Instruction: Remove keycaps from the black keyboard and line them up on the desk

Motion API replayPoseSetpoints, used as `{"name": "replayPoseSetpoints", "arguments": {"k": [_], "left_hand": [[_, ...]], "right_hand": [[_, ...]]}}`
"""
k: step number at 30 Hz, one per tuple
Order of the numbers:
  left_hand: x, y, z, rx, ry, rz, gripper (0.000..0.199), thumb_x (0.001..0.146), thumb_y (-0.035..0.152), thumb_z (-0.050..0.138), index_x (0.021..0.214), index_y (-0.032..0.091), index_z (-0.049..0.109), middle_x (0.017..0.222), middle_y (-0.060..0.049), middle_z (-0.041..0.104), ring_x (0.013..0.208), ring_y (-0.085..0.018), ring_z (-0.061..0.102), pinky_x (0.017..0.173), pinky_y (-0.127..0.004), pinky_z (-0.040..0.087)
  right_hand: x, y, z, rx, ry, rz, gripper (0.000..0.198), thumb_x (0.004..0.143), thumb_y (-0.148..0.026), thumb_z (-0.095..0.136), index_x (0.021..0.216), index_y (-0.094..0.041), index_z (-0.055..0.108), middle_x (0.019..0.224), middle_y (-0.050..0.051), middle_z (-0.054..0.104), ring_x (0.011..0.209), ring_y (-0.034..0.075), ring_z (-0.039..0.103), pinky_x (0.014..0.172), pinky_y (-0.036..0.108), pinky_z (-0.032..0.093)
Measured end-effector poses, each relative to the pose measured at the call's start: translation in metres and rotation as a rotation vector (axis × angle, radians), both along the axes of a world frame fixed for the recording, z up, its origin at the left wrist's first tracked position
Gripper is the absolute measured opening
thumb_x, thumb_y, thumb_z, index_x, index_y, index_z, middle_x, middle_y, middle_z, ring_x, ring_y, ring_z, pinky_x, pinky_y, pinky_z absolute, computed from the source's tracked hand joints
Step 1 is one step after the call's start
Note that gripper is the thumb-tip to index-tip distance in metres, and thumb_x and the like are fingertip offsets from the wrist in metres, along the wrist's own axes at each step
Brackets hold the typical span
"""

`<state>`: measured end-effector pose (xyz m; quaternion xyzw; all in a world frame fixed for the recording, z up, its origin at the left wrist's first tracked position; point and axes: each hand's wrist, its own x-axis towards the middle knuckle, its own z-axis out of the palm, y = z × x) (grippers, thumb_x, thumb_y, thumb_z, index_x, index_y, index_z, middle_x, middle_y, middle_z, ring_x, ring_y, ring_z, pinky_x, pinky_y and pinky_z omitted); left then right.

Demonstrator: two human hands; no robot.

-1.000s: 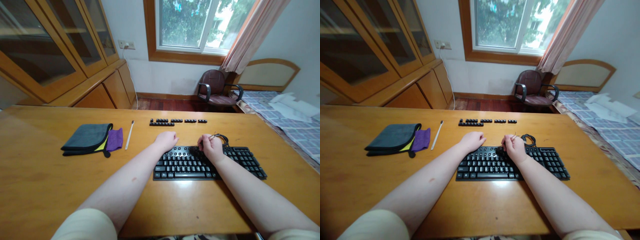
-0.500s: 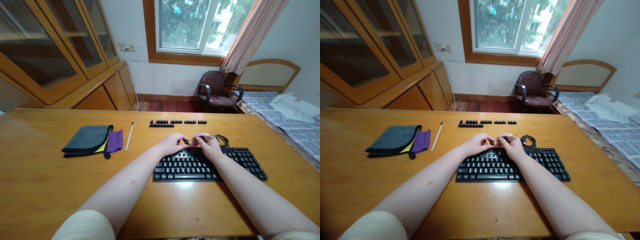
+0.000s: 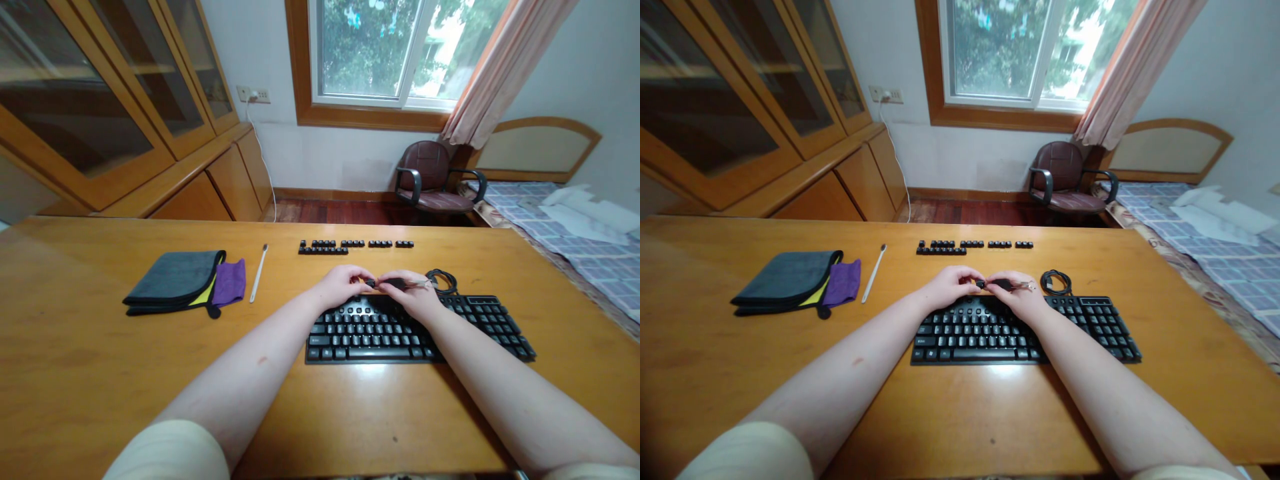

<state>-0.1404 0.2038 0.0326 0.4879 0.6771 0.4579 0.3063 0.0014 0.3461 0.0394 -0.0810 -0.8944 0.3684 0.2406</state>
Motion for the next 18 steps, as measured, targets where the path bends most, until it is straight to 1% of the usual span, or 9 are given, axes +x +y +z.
{"name": "replayPoseSetpoints", "arguments": {"k": [9, 12, 18], "left_hand": [[-0.0010, 0.0008, -0.0010, -0.042, -0.052, -0.042, 0.025, 0.073, 0.025, 0.061, 0.096, 0.016, 0.068, 0.079, -0.001, 0.066, 0.067, -0.011, 0.055, 0.065, -0.022, 0.043], [-0.0021, 0.0005, -0.0028, -0.035, -0.065, -0.049, 0.026, 0.073, 0.024, 0.061, 0.096, 0.016, 0.068, 0.077, -0.001, 0.065, 0.066, -0.011, 0.054, 0.064, -0.022, 0.043], [-0.0027, -0.0007, -0.0034, -0.045, -0.122, -0.069, 0.027, 0.072, 0.022, 0.060, 0.097, 0.016, 0.067, 0.072, 0.000, 0.065, 0.061, -0.010, 0.054, 0.062, -0.021, 0.043]], "right_hand": [[0.0028, -0.0024, -0.0027, 0.125, 0.038, -0.027, 0.015, 0.079, -0.034, 0.060, 0.082, -0.023, 0.069, 0.078, 0.003, 0.072, 0.072, 0.019, 0.068, 0.069, 0.030, 0.055], [0.0034, -0.0021, -0.0036, 0.132, 0.041, -0.021, 0.014, 0.079, -0.033, 0.060, 0.082, -0.023, 0.069, 0.078, 0.003, 0.072, 0.071, 0.018, 0.068, 0.068, 0.029, 0.054], [0.0046, -0.0018, -0.0024, 0.151, 0.051, 0.058, 0.013, 0.079, -0.031, 0.060, 0.083, -0.023, 0.069, 0.079, 0.003, 0.072, 0.071, 0.018, 0.067, 0.070, 0.029, 0.054]]}}
